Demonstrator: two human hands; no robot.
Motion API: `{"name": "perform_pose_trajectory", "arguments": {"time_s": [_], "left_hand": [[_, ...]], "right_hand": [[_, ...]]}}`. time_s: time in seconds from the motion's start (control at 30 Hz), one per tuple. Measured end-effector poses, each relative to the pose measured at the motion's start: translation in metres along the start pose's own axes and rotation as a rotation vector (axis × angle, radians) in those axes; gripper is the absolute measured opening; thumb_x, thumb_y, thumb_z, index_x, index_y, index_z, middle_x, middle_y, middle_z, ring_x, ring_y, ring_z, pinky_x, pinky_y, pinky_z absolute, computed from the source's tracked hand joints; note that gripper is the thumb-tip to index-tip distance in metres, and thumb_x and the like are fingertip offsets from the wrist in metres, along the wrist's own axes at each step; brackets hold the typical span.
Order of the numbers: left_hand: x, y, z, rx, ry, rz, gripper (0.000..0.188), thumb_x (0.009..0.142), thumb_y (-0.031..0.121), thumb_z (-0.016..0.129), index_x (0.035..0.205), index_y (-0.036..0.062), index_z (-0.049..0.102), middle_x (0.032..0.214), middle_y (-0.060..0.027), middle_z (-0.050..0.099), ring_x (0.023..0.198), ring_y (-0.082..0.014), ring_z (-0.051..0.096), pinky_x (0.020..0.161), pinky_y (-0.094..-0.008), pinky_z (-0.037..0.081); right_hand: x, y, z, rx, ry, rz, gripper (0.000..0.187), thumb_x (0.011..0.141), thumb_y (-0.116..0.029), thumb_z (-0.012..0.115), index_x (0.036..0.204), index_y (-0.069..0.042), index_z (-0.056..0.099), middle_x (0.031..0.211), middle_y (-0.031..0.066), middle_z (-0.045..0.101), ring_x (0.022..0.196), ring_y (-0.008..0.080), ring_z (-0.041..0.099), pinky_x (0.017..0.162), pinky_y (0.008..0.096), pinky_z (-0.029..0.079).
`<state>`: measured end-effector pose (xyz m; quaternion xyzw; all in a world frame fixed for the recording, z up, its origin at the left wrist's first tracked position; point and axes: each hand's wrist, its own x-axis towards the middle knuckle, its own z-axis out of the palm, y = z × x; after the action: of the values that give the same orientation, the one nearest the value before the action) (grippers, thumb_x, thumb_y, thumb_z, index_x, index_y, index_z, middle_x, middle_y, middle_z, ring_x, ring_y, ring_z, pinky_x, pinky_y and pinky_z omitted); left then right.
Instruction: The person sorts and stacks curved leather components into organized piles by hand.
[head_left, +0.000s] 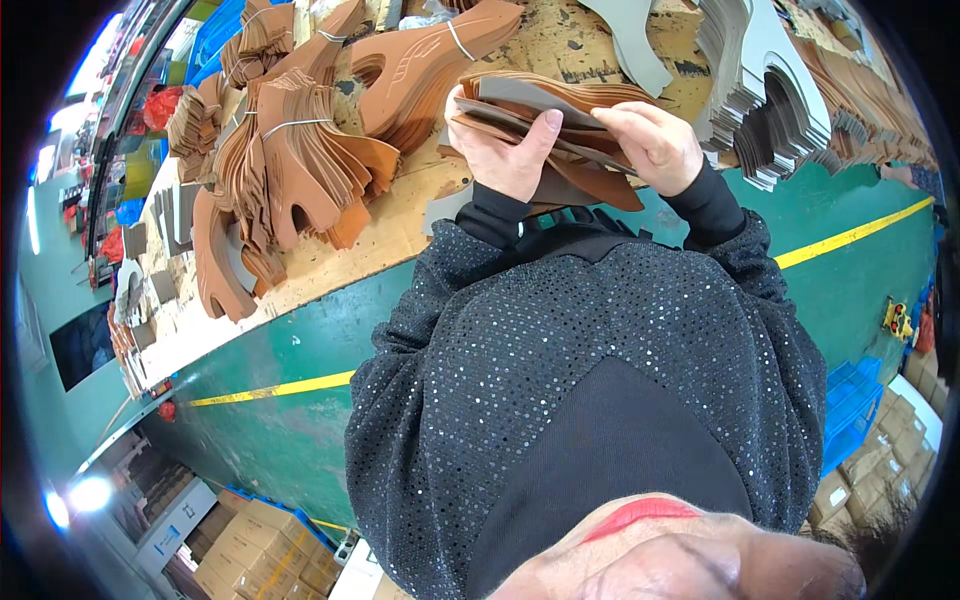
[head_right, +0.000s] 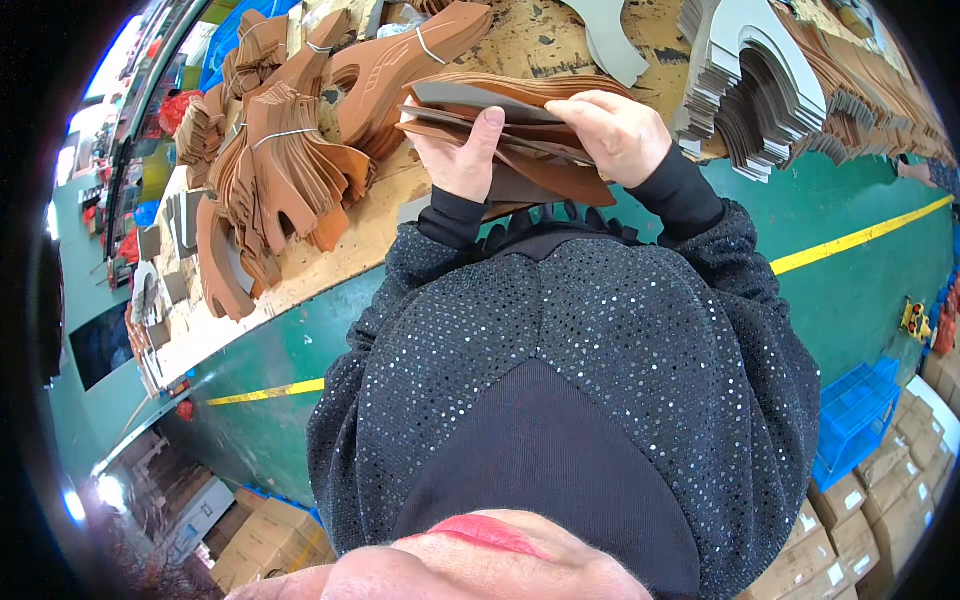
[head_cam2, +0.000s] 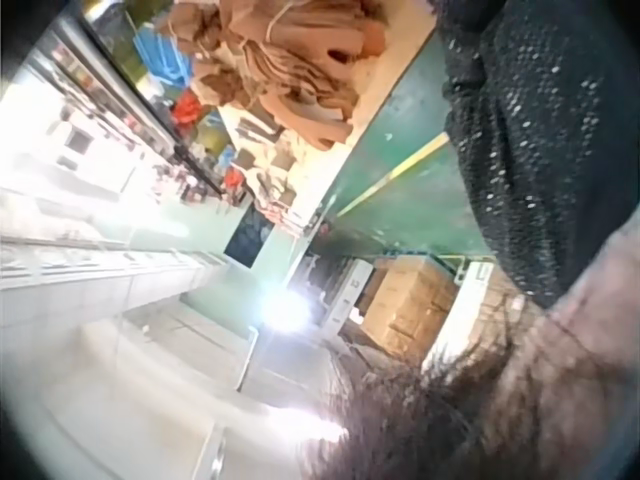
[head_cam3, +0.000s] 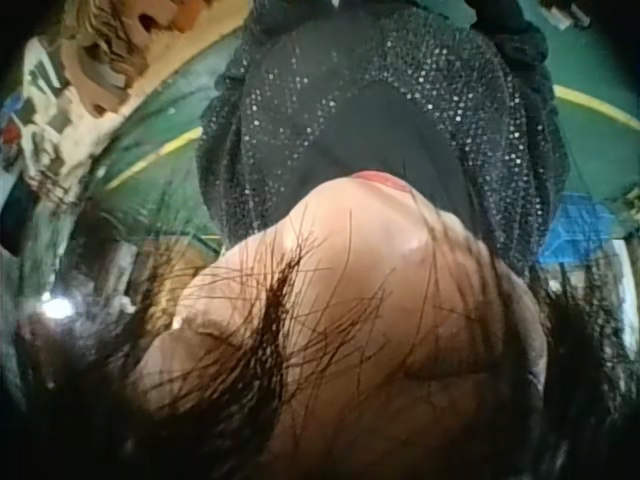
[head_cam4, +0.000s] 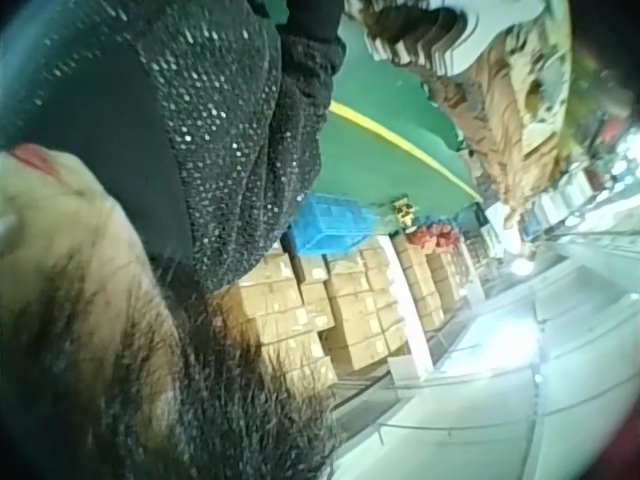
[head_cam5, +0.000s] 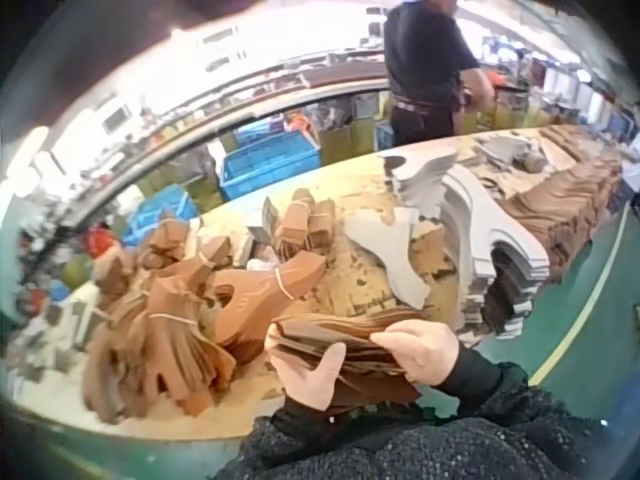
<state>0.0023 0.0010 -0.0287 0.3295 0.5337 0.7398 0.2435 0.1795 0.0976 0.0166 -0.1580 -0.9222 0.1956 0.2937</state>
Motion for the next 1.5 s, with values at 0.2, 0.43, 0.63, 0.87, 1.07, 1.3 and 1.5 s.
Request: {"name": "perform_pose_trajectory", "arguments": {"time_s": [0.2,0.43,0.63,0.87,1.07,1.3,1.5], "left_hand": [[-0.002,-0.001,-0.001,0.279,0.079,0.090,0.101,0.060,0.041,0.087,0.130,-0.0004,0.027,0.118,-0.0193,0.037,0.114,-0.0334,0.034,0.100,-0.0461,0.026],[-0.001,0.000,-0.001,0.328,0.083,0.078,0.091,0.057,0.045,0.087,0.117,-0.0002,0.035,0.111,-0.0186,0.040,0.110,-0.0317,0.036,0.096,-0.0460,0.029],[0.000,0.002,0.002,0.301,0.105,0.100,0.090,0.055,0.047,0.088,0.112,-0.0011,0.037,0.108,-0.0179,0.042,0.107,-0.0303,0.040,0.093,-0.0446,0.033],[0.005,0.014,0.005,0.237,0.086,0.065,0.079,0.059,0.042,0.087,0.104,-0.0017,0.038,0.100,-0.0170,0.048,0.094,-0.0275,0.050,0.085,-0.0416,0.041],[0.005,0.018,0.013,0.145,0.185,0.145,0.061,0.068,0.027,0.082,0.100,-0.0024,0.039,0.095,-0.0157,0.053,0.087,-0.0207,0.054,0.078,-0.0361,0.047],[0.008,0.022,0.014,0.095,0.165,0.058,0.065,0.066,0.025,0.085,0.102,-0.0001,0.038,0.094,-0.0122,0.057,0.084,-0.0176,0.058,0.078,-0.0315,0.049],[0.012,0.014,0.016,0.124,0.173,0.129,0.069,0.064,0.027,0.086,0.105,0.0003,0.036,0.093,-0.0109,0.058,0.083,-0.0181,0.059,0.078,-0.0323,0.050]], "right_hand": [[0.002,-0.002,0.000,-0.040,0.068,-0.009,0.031,0.076,0.001,0.061,0.105,-0.009,0.065,0.090,0.0089,0.065,0.080,0.0263,0.065,0.069,0.0318,0.054],[0.004,0.004,0.003,-0.053,0.069,-0.069,0.031,0.075,0.001,0.060,0.104,-0.008,0.065,0.089,0.0085,0.065,0.079,0.0258,0.064,0.067,0.0323,0.054],[0.003,-0.003,0.004,-0.064,-0.003,-0.092,0.033,0.073,0.001,0.060,0.104,-0.007,0.064,0.089,0.0098,0.064,0.080,0.0269,0.064,0.067,0.0330,0.054],[0.000,0.002,0.006,-0.086,0.018,-0.133,0.036,0.073,0.002,0.059,0.107,-0.006,0.063,0.091,0.0109,0.063,0.082,0.0274,0.063,0.069,0.0341,0.053],[0.002,0.007,0.010,-0.009,0.117,-0.119,0.038,0.072,0.006,0.058,0.108,-0.006,0.063,0.093,0.0110,0.062,0.084,0.0278,0.063,0.072,0.0334,0.053],[0.005,0.010,0.012,-0.006,0.061,-0.101,0.034,0.073,0.005,0.058,0.105,-0.004,0.063,0.092,0.0112,0.062,0.081,0.0276,0.063,0.070,0.0325,0.053],[0.026,0.001,-0.003,0.150,-0.151,-0.024,0.020,0.076,-0.004,0.062,0.095,-0.006,0.064,0.088,0.0098,0.063,0.079,0.0285,0.063,0.068,0.0338,0.052]]}}
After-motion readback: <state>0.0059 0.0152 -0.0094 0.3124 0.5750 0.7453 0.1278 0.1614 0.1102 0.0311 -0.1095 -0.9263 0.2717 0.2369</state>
